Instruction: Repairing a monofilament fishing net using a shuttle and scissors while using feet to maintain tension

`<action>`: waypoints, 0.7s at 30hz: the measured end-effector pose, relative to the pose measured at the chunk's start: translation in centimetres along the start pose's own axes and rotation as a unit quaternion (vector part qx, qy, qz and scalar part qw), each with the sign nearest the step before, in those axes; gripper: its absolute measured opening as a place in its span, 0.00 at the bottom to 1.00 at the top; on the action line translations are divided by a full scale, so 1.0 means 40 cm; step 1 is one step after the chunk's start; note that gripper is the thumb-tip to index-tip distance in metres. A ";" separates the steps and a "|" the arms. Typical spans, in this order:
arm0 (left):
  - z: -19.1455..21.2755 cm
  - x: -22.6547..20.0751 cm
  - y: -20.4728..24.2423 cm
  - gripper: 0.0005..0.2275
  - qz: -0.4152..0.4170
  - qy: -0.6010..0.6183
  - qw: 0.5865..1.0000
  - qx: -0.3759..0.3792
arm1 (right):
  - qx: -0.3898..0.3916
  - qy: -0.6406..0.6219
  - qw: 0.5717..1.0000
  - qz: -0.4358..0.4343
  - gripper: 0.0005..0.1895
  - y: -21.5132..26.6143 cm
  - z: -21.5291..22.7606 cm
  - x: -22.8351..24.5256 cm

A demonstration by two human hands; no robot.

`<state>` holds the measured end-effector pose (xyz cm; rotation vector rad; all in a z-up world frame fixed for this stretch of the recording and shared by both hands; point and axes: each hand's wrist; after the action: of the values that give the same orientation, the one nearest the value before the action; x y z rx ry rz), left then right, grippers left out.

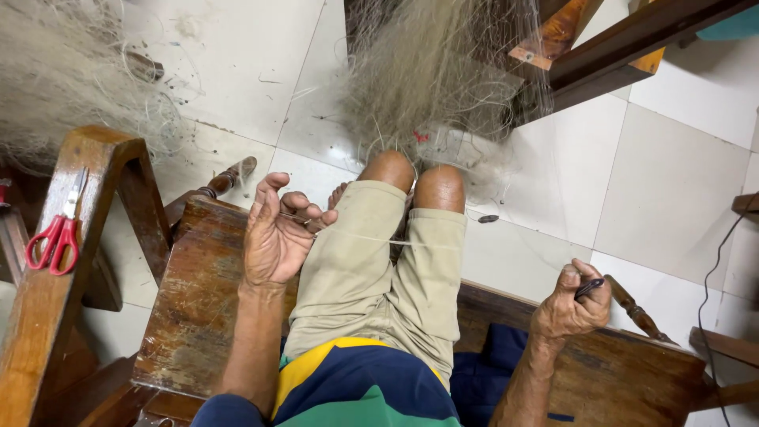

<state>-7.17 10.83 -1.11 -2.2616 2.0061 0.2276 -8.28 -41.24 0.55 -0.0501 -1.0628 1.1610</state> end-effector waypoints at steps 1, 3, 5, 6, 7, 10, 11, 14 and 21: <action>0.005 -0.002 0.000 0.14 0.001 0.001 1.000 0.001 | -0.001 0.001 1.000 0.000 0.03 -0.002 -0.002 -0.002; 0.014 -0.005 0.008 0.15 0.011 0.046 0.999 0.005 | -0.009 -0.012 1.000 -0.014 0.04 -0.004 0.002 -0.006; 0.003 -0.032 -0.003 0.15 0.011 0.062 0.998 0.007 | -0.014 -0.011 1.000 -0.010 0.04 -0.005 0.003 -0.022; -0.004 -0.046 -0.011 0.15 0.009 0.077 0.997 0.010 | -0.020 -0.012 1.000 -0.005 0.04 -0.008 0.000 -0.029; 0.002 -0.057 -0.011 0.15 0.008 0.078 0.997 0.011 | -0.020 -0.013 1.000 -0.005 0.04 -0.015 -0.004 -0.036; -0.008 -0.090 -0.004 0.14 -0.018 0.044 0.999 0.009 | -0.033 -0.010 0.999 0.006 0.04 -0.039 -0.013 -0.043; -0.029 -0.098 0.001 0.12 -0.016 0.027 0.999 -0.016 | -0.047 -0.019 0.998 0.033 0.08 -0.050 -0.014 -0.038; -0.032 -0.114 0.003 0.12 -0.018 -0.006 0.999 -0.037 | -0.054 -0.030 0.996 0.062 0.13 -0.081 -0.009 -0.034; 0.016 -0.141 -0.039 0.12 -0.040 -0.079 0.994 -0.066 | -0.072 0.015 0.985 0.155 0.20 -0.173 0.001 -0.105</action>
<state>-6.31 16.65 -0.74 -2.3115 1.8689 0.5292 -3.33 -47.59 1.51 -0.3553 -1.1376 1.3558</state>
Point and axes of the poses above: each hand's wrist, its own y-axis away from the middle knuckle, its own z-axis out of the back of the hand, x = y × z, and after that the axes turned 10 degrees about y, right-handed
